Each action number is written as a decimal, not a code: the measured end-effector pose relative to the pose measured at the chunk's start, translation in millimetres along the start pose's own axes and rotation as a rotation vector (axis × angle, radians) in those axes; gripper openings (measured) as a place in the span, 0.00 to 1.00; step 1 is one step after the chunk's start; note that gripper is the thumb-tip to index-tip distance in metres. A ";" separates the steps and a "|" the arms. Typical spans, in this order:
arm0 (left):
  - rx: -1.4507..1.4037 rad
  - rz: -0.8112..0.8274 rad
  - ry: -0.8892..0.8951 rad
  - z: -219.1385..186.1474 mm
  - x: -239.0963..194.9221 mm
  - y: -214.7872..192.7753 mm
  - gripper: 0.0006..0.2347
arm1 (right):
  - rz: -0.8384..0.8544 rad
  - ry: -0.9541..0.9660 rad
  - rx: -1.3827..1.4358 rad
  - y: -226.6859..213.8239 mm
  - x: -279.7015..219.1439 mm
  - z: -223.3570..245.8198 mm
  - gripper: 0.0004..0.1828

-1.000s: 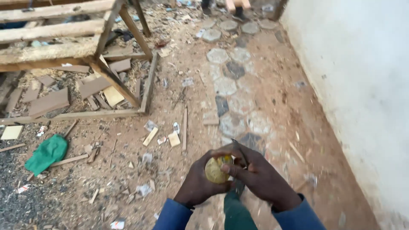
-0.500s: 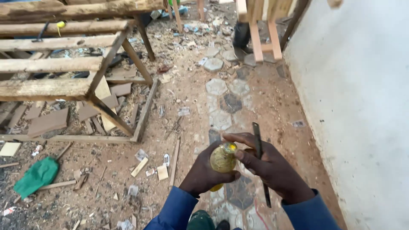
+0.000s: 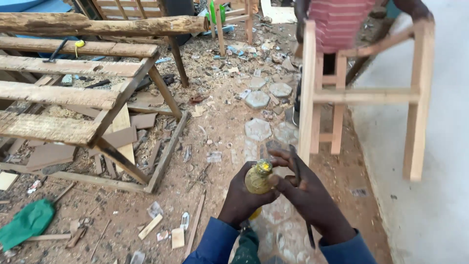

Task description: The person pours a yellow liquid from a large white container into a smaller yellow bottle. They then use a metal rod to manipulate the contents of the small bottle before walking to a different location. Finally, they pour the yellow liquid from the small bottle onto a white surface.

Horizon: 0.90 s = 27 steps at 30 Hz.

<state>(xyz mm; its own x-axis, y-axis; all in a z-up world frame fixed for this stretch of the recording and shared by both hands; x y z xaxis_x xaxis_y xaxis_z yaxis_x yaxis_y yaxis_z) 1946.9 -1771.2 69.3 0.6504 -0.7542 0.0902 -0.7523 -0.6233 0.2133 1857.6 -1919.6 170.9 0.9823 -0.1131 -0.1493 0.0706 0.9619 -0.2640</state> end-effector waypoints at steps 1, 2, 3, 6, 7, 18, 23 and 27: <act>0.042 0.011 0.006 2.6 27.4 -11.0 0.23 | 0.052 0.059 -0.010 -15.3 23.2 7.1 0.38; 0.084 0.022 0.012 4.3 54.9 -22.5 0.24 | 0.103 0.119 -0.021 -30.4 46.7 15.1 0.39; 0.081 0.013 0.011 -1.8 78.3 -33.2 0.24 | 0.113 0.122 -0.024 -40.3 76.3 15.7 0.39; 0.072 -0.004 -0.036 -10.1 142.9 -68.8 0.22 | 0.179 -0.102 0.019 -62.9 165.3 13.2 0.29; 0.068 -0.032 -0.019 -10.6 160.5 -80.3 0.23 | 0.136 -0.075 -0.001 -68.9 192.6 10.7 0.25; 0.098 -0.318 -0.013 -29.2 261.9 -198.9 0.29 | 0.542 -0.169 0.138 -84.7 390.9 54.5 0.35; 0.091 -0.403 -0.010 -7.3 323.0 -244.3 0.27 | 0.561 -0.139 -0.044 -90.6 496.9 13.6 0.29; 0.158 -0.344 -0.014 -5.4 404.7 -283.1 0.24 | 0.515 0.042 -0.035 -119.0 582.2 29.7 0.21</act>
<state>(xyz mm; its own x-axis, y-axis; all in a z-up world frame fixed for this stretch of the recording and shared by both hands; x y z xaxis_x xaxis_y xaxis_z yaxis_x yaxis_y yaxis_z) 2423.7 -1898.9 50.7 0.8671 -0.4974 0.0264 -0.4979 -0.8639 0.0756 2426.2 -2092.6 143.7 0.8802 0.3625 -0.3061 -0.4271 0.8865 -0.1781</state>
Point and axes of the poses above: each hand's wrist, its own x-axis towards the middle knuckle, its own y-axis out of the palm, z = x × y, the point moved 1 cm from there along x, towards the middle knuckle, and after that the axes turned 15 degrees about z, right-handed, at the moved point
